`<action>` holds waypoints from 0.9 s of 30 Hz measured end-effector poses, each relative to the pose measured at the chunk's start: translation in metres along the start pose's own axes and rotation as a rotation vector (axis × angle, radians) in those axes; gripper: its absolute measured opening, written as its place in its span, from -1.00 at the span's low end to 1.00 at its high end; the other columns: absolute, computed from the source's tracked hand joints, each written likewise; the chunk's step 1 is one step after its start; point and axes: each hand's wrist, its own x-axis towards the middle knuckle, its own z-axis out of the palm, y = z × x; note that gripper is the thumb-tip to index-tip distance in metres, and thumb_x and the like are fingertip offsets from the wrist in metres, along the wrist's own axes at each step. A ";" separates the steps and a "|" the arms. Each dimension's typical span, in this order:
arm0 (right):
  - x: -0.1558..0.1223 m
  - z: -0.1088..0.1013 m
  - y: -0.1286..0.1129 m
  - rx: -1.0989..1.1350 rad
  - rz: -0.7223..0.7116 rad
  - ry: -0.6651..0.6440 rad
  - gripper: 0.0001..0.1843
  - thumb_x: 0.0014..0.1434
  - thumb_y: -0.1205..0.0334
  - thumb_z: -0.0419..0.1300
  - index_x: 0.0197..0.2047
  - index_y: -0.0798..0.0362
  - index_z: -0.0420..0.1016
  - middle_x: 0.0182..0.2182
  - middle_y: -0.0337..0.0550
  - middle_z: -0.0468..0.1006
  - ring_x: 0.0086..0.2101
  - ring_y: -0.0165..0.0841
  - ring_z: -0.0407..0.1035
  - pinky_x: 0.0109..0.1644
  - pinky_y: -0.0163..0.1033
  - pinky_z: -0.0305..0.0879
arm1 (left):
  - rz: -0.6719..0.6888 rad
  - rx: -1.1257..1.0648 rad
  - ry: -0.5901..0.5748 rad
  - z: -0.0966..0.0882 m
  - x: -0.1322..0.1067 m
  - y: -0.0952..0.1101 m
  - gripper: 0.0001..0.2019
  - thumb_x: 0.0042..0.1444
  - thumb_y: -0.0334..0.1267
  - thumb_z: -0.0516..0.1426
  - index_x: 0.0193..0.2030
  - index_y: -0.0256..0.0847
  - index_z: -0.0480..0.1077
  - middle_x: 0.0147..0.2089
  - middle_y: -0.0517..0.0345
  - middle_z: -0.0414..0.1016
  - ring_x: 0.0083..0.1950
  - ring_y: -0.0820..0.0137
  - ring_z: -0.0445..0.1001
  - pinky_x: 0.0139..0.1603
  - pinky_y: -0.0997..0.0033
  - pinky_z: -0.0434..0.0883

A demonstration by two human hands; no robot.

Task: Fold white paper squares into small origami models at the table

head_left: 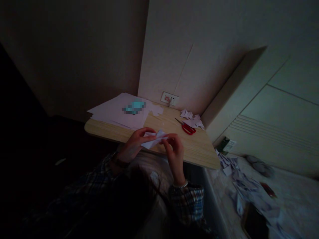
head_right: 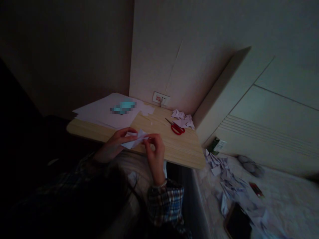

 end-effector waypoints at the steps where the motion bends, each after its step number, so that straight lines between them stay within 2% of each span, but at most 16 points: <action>1: 0.000 0.000 0.001 0.035 0.029 -0.001 -0.94 0.14 0.24 0.17 -0.30 0.02 0.36 -0.39 -0.26 0.44 -0.38 -0.41 0.39 -0.26 -0.28 0.35 | 0.006 0.006 -0.018 0.000 0.001 -0.001 -0.73 -0.27 -0.25 0.32 -0.34 -0.21 0.46 -0.36 0.19 0.53 -0.35 0.34 0.47 -0.32 0.41 0.37; 6: 0.001 -0.004 0.003 0.070 0.082 0.015 -0.94 0.13 0.24 0.18 -0.33 0.03 0.39 -0.43 -0.30 0.45 -0.52 -0.46 0.40 -0.39 -0.32 0.31 | 0.044 0.129 -0.095 -0.001 0.004 -0.007 -0.73 -0.19 -0.23 0.29 -0.29 -0.26 0.51 -0.26 0.11 0.58 -0.22 0.28 0.49 -0.18 0.39 0.37; 11: 0.002 -0.005 0.003 0.037 0.051 0.004 -0.95 0.15 0.25 0.15 -0.32 0.03 0.39 -0.41 -0.28 0.44 -0.48 -0.46 0.38 -0.34 -0.31 0.33 | 0.034 0.162 -0.083 -0.001 0.005 -0.008 -0.67 -0.19 -0.19 0.28 -0.26 -0.31 0.50 -0.26 0.06 0.59 -0.22 0.25 0.49 -0.21 0.38 0.36; 17: 0.004 -0.004 0.004 0.009 -0.074 0.005 -0.97 0.14 0.27 0.15 -0.34 0.02 0.39 -0.28 -0.22 0.33 -0.29 -0.42 0.33 -0.25 -0.30 0.35 | 0.054 0.143 -0.138 -0.002 0.006 -0.008 -0.70 -0.16 -0.19 0.28 -0.27 -0.27 0.47 -0.27 0.10 0.59 -0.22 0.29 0.51 -0.25 0.43 0.37; 21: 0.004 -0.005 0.004 -0.037 -0.076 -0.023 -0.94 0.15 0.23 0.15 -0.33 0.01 0.41 -0.20 -0.17 0.30 -0.17 -0.36 0.30 -0.18 -0.27 0.36 | 0.031 0.136 -0.184 -0.004 0.005 -0.009 -0.68 -0.12 -0.15 0.28 -0.22 -0.25 0.46 -0.28 0.11 0.59 -0.27 0.32 0.51 -0.32 0.46 0.37; 27: 0.002 -0.006 0.003 -0.084 -0.071 -0.097 -0.90 0.16 0.24 0.14 -0.32 0.00 0.48 -0.12 -0.12 0.30 -0.05 -0.28 0.27 -0.03 -0.18 0.31 | 0.036 0.153 -0.180 -0.004 0.007 -0.010 -0.69 -0.13 -0.11 0.28 -0.27 -0.27 0.48 -0.27 0.10 0.57 -0.27 0.33 0.50 -0.34 0.49 0.34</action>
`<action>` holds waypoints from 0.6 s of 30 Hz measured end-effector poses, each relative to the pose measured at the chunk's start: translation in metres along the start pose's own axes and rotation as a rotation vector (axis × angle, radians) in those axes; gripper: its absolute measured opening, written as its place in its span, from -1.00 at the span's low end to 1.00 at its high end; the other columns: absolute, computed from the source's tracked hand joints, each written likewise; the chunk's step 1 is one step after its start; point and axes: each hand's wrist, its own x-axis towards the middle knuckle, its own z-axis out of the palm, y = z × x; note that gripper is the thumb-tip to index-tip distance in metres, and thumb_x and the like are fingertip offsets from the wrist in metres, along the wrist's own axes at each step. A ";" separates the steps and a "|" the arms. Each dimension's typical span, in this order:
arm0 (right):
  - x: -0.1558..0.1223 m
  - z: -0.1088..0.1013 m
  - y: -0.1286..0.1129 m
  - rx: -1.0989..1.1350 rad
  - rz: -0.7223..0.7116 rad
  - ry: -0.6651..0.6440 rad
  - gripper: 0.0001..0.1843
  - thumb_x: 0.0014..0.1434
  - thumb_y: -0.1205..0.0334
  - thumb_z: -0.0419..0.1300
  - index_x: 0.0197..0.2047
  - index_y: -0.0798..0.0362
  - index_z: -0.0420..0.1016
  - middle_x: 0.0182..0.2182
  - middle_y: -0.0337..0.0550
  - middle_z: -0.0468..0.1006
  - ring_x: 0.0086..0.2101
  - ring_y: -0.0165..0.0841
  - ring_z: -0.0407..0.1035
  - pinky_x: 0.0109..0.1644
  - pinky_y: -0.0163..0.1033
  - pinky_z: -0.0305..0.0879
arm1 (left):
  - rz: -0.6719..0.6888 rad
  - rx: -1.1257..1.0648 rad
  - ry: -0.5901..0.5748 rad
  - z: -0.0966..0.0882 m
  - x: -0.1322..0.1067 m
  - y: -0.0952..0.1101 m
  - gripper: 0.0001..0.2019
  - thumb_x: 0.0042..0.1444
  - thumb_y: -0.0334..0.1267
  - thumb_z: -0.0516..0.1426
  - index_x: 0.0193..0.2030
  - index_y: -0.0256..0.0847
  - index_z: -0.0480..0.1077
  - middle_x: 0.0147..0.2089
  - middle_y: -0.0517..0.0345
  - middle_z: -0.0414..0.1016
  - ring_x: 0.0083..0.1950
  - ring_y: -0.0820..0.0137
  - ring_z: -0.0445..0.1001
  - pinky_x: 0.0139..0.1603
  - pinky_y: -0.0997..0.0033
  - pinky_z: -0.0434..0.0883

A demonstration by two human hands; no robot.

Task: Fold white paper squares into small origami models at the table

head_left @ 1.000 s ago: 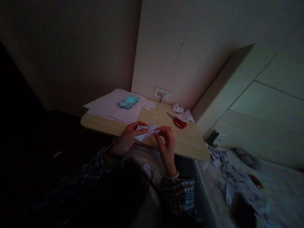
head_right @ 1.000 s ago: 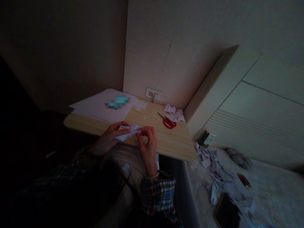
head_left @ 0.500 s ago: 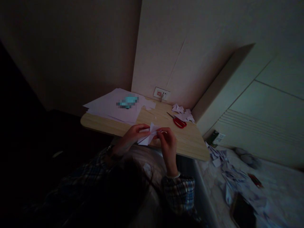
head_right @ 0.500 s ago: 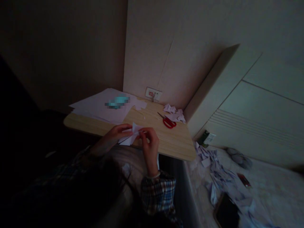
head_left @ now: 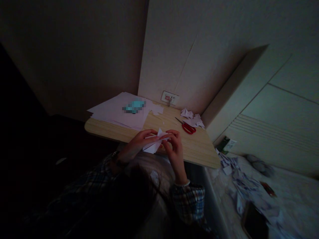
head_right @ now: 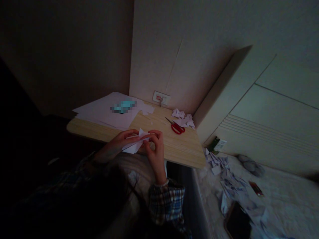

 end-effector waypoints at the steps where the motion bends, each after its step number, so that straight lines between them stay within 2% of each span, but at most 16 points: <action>1: 0.000 0.000 0.000 0.015 0.006 -0.001 -0.90 0.16 0.24 0.14 -0.33 0.01 0.48 -0.12 -0.11 0.30 -0.04 -0.28 0.27 -0.04 -0.18 0.31 | -0.004 0.000 -0.001 0.000 0.000 0.000 -0.69 -0.12 -0.10 0.28 -0.28 -0.27 0.48 -0.29 0.11 0.56 -0.28 0.34 0.49 -0.34 0.49 0.34; 11: 0.000 0.001 0.006 0.027 0.008 0.020 -0.86 0.13 0.17 0.17 -0.41 0.03 0.47 -0.13 -0.10 0.34 -0.11 -0.27 0.28 -0.13 -0.19 0.33 | -0.108 -0.141 -0.064 0.004 -0.008 0.015 -0.69 -0.20 -0.21 0.32 -0.28 -0.27 0.46 -0.39 0.17 0.54 -0.41 0.42 0.46 -0.44 0.52 0.29; 18: 0.000 0.003 0.005 0.169 0.049 -0.015 -0.92 0.12 0.22 0.18 -0.37 0.00 0.48 -0.14 -0.13 0.29 -0.08 -0.29 0.28 -0.13 -0.23 0.35 | -0.076 -0.129 -0.068 -0.002 -0.003 0.007 -0.74 -0.18 -0.23 0.30 -0.29 -0.24 0.51 -0.37 0.17 0.56 -0.35 0.39 0.47 -0.36 0.48 0.31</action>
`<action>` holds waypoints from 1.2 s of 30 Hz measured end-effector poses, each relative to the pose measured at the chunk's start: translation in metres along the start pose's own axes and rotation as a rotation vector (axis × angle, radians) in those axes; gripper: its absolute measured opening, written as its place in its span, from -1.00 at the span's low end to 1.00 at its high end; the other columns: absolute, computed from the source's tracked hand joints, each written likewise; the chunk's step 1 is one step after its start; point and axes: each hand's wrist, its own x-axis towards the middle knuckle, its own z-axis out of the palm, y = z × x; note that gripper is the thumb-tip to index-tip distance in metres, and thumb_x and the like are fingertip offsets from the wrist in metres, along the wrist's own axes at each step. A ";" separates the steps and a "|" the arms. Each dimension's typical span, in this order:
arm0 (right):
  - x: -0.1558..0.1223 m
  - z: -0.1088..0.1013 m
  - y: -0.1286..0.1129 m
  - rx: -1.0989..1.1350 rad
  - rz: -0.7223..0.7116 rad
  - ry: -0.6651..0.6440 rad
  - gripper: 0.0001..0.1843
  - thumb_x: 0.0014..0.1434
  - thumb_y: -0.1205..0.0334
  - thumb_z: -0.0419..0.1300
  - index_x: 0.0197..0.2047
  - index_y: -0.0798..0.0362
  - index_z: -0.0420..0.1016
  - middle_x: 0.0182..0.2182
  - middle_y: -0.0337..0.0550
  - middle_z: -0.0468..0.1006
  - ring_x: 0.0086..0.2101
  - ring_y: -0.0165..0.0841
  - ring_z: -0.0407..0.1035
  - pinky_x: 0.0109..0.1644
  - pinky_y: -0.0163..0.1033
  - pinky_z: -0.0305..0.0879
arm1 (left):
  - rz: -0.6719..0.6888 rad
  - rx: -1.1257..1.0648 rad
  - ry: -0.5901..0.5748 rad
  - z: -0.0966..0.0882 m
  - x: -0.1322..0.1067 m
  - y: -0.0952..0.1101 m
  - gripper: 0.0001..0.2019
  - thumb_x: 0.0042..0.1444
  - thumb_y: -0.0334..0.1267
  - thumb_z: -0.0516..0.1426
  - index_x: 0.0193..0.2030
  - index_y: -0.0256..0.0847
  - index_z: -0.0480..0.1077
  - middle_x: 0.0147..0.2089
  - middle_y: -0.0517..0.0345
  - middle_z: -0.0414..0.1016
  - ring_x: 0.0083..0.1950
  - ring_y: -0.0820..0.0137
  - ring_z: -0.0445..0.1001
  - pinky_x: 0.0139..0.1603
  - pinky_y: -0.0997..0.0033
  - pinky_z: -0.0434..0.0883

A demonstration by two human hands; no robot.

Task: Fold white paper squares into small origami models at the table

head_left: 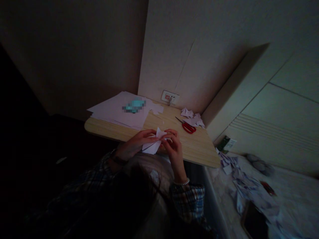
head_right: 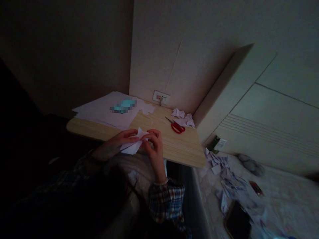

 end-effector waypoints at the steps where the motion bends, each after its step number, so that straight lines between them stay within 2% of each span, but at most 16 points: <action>1: 0.000 0.000 -0.001 0.014 0.003 0.002 -0.92 0.12 0.22 0.19 -0.37 0.00 0.48 -0.13 -0.13 0.29 -0.07 -0.29 0.28 -0.11 -0.22 0.35 | 0.002 -0.002 -0.005 -0.001 0.000 -0.001 -0.74 -0.17 -0.23 0.29 -0.28 -0.24 0.51 -0.37 0.17 0.56 -0.35 0.39 0.46 -0.35 0.48 0.30; 8: 0.000 -0.002 -0.005 -0.084 -0.026 0.021 -0.91 0.09 0.21 0.22 -0.41 0.02 0.50 -0.15 -0.14 0.32 -0.05 -0.28 0.28 0.00 -0.16 0.29 | -0.025 -0.037 -0.015 0.001 -0.003 0.004 -0.72 -0.20 -0.26 0.31 -0.28 -0.26 0.48 -0.40 0.17 0.55 -0.40 0.42 0.46 -0.39 0.49 0.30; 15: 0.001 0.002 -0.001 0.046 0.026 0.016 -0.94 0.07 0.22 0.22 -0.39 0.01 0.48 -0.16 -0.16 0.32 -0.15 -0.33 0.30 -0.16 -0.26 0.33 | -0.092 -0.113 -0.053 -0.004 0.001 -0.003 -0.62 -0.25 -0.28 0.36 -0.23 -0.28 0.43 -0.38 0.16 0.57 -0.43 0.44 0.48 -0.40 0.52 0.32; 22: 0.001 0.005 -0.006 0.122 0.079 0.006 -0.93 0.08 0.24 0.18 -0.41 0.01 0.44 -0.18 -0.16 0.33 -0.15 -0.33 0.29 -0.20 -0.31 0.30 | -0.104 -0.095 -0.055 -0.003 0.002 -0.003 -0.61 -0.26 -0.28 0.36 -0.25 -0.27 0.38 -0.40 0.22 0.55 -0.49 0.50 0.45 -0.46 0.57 0.28; 31: 0.002 0.007 -0.008 0.072 0.041 0.042 -0.87 0.09 0.26 0.12 -0.47 0.02 0.42 -0.26 -0.18 0.35 -0.15 -0.33 0.29 -0.10 -0.27 0.25 | -0.105 -0.096 -0.024 0.001 0.001 0.000 -0.59 -0.33 -0.26 0.38 -0.31 -0.26 0.36 -0.46 0.26 0.53 -0.52 0.50 0.44 -0.49 0.58 0.26; 36: 0.001 0.004 -0.006 0.042 -0.004 0.078 -0.86 0.14 0.26 0.07 -0.39 0.02 0.44 -0.27 -0.19 0.38 -0.13 -0.34 0.29 0.01 -0.23 0.20 | -0.054 -0.044 0.033 0.001 0.002 -0.003 -0.58 -0.31 -0.22 0.38 -0.29 -0.26 0.36 -0.48 0.25 0.54 -0.52 0.47 0.46 -0.52 0.57 0.27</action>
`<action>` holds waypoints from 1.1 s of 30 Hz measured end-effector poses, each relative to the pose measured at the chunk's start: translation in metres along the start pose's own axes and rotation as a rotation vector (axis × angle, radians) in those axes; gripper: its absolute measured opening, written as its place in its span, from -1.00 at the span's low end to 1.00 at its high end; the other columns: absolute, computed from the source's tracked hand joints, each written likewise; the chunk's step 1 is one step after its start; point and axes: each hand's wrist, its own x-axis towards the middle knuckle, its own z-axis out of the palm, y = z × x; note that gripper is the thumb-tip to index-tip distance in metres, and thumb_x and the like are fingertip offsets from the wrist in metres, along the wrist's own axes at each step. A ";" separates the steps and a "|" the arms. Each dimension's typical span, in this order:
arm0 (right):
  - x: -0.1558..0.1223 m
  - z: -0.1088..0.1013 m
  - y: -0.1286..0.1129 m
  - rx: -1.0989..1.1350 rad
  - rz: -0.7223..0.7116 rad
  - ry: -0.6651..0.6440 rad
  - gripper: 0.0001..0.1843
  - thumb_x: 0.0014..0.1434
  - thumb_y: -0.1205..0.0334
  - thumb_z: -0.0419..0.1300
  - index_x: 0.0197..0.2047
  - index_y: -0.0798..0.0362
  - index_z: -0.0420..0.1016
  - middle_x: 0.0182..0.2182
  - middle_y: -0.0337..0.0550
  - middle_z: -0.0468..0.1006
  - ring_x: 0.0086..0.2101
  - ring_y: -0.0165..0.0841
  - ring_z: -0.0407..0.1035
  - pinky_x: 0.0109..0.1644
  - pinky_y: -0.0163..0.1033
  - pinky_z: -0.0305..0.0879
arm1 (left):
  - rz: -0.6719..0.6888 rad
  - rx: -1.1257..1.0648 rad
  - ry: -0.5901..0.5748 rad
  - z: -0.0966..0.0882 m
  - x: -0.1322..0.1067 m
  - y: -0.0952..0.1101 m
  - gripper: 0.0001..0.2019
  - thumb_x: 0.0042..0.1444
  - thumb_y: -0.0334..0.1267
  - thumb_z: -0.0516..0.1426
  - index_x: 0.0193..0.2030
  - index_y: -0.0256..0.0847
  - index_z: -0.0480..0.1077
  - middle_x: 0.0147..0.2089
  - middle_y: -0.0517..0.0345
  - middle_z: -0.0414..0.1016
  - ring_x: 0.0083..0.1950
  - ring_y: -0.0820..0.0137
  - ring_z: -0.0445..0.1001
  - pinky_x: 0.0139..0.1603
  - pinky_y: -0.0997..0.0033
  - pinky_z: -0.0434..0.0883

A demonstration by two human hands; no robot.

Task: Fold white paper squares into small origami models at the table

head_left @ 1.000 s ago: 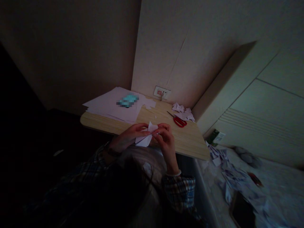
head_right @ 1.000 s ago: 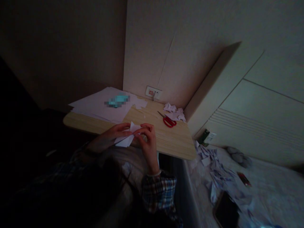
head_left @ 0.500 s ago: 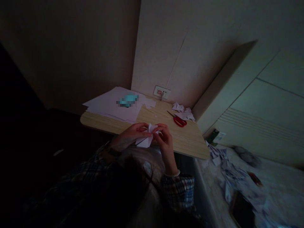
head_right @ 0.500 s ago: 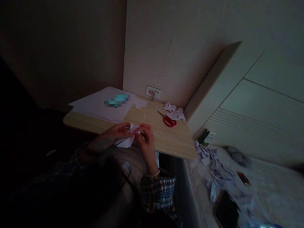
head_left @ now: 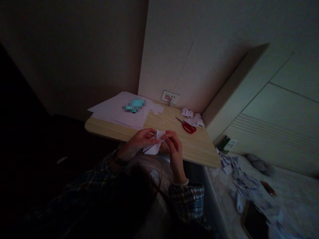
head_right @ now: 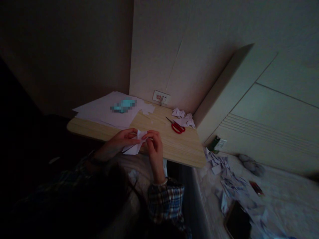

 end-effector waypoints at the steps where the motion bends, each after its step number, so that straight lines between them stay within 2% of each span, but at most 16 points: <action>1: 0.000 0.000 0.000 -0.004 0.001 0.017 -0.85 0.16 0.24 0.05 -0.35 0.02 0.43 -0.27 -0.19 0.39 -0.15 -0.34 0.29 -0.01 -0.23 0.21 | 0.014 0.020 0.017 0.000 0.001 -0.001 -0.58 -0.30 -0.21 0.38 -0.28 -0.25 0.36 -0.48 0.24 0.55 -0.50 0.46 0.47 -0.51 0.56 0.28; 4: 0.000 0.001 -0.001 -0.047 0.040 0.065 -0.87 0.16 0.15 0.09 -0.27 0.02 0.38 -0.28 -0.20 0.39 -0.22 -0.36 0.31 -0.14 -0.25 0.26 | 0.062 0.084 0.058 0.000 0.003 -0.007 -0.59 -0.28 -0.17 0.37 -0.30 -0.24 0.35 -0.45 0.22 0.57 -0.44 0.40 0.51 -0.48 0.54 0.32; 6: 0.001 0.003 -0.001 -0.134 0.055 0.089 -0.85 0.10 0.14 0.16 -0.30 0.02 0.33 -0.30 -0.21 0.37 -0.26 -0.36 0.31 -0.21 -0.27 0.28 | 0.102 0.117 0.069 0.001 0.005 -0.010 -0.61 -0.27 -0.15 0.37 -0.33 -0.23 0.34 -0.43 0.21 0.57 -0.42 0.38 0.53 -0.47 0.53 0.33; 9: 0.002 0.004 -0.001 -0.257 0.059 0.140 -0.83 0.05 0.17 0.21 -0.34 0.02 0.30 -0.33 -0.23 0.36 -0.29 -0.38 0.31 -0.25 -0.28 0.29 | 0.154 0.154 0.083 0.002 0.006 -0.013 -0.62 -0.25 -0.14 0.36 -0.33 -0.23 0.34 -0.43 0.21 0.56 -0.40 0.38 0.53 -0.44 0.52 0.34; 13: 0.002 0.003 -0.001 -0.295 0.098 0.200 -0.82 0.05 0.16 0.21 -0.33 0.03 0.31 -0.36 -0.23 0.37 -0.35 -0.39 0.31 -0.28 -0.28 0.30 | 0.168 0.168 0.112 0.004 0.003 -0.011 -0.60 -0.27 -0.13 0.36 -0.32 -0.23 0.34 -0.39 0.19 0.58 -0.34 0.33 0.56 -0.38 0.48 0.38; 21: 0.001 0.001 -0.004 -0.238 0.136 0.153 -0.82 0.07 0.15 0.20 -0.47 0.04 0.34 -0.54 -0.30 0.41 -0.47 -0.41 0.31 -0.34 -0.28 0.24 | 0.111 0.090 0.093 0.006 -0.001 -0.004 -0.59 -0.27 -0.17 0.36 -0.27 -0.23 0.36 -0.40 0.18 0.58 -0.33 0.33 0.56 -0.37 0.47 0.40; 26: 0.001 0.002 -0.003 -0.187 0.128 0.163 -0.83 0.06 0.16 0.21 -0.45 0.04 0.34 -0.52 -0.30 0.42 -0.46 -0.42 0.31 -0.32 -0.29 0.23 | 0.118 0.073 0.110 0.005 0.002 -0.006 -0.56 -0.32 -0.19 0.37 -0.28 -0.23 0.34 -0.44 0.21 0.56 -0.37 0.34 0.55 -0.37 0.47 0.39; 33: 0.003 0.003 -0.001 -0.107 0.108 0.199 -0.79 0.02 0.14 0.26 -0.43 0.04 0.31 -0.48 -0.29 0.41 -0.42 -0.40 0.31 -0.26 -0.25 0.27 | 0.186 0.125 0.144 0.006 0.002 -0.006 -0.63 -0.30 -0.18 0.37 -0.35 -0.26 0.39 -0.30 0.13 0.57 -0.19 0.30 0.53 -0.15 0.39 0.40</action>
